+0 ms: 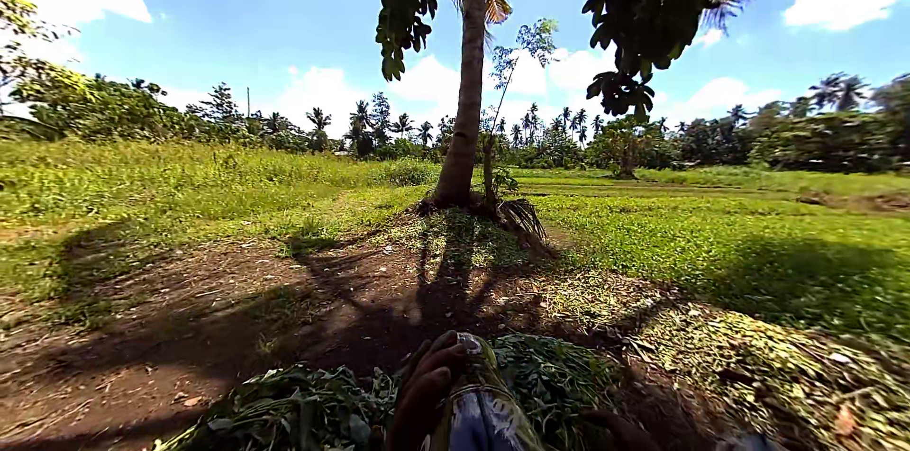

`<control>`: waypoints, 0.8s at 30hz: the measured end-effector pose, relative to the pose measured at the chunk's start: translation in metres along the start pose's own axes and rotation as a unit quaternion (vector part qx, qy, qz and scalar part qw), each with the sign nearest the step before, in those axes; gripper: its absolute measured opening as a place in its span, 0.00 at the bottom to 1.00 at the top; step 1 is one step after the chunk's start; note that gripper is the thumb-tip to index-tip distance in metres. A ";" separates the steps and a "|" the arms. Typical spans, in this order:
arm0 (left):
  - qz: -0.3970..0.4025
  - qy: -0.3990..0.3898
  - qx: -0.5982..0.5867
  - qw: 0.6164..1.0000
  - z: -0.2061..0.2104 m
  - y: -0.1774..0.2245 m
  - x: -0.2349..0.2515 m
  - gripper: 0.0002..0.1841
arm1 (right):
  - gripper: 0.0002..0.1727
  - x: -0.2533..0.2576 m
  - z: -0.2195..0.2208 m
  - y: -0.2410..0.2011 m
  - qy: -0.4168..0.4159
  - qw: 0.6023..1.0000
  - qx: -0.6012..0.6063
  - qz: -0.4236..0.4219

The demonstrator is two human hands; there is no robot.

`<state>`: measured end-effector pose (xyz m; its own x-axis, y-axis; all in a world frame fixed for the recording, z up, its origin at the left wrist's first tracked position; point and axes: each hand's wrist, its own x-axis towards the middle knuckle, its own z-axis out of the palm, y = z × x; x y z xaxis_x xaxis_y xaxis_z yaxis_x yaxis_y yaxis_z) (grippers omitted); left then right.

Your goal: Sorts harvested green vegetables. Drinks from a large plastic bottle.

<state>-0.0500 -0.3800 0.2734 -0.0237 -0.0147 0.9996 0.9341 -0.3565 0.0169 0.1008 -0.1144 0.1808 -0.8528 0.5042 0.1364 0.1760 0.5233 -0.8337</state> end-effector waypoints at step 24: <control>0.080 0.085 -0.042 0.992 0.008 -0.009 0.075 0.11 | 0.26 0.020 0.010 0.040 -0.026 0.996 -0.080 0.034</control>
<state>-0.0575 -0.3702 0.3485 0.0567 -0.2321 0.9710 0.8982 -0.4128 -0.1511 0.0860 -0.0900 0.1449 -0.8602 0.5074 0.0510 0.3067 0.5946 -0.7432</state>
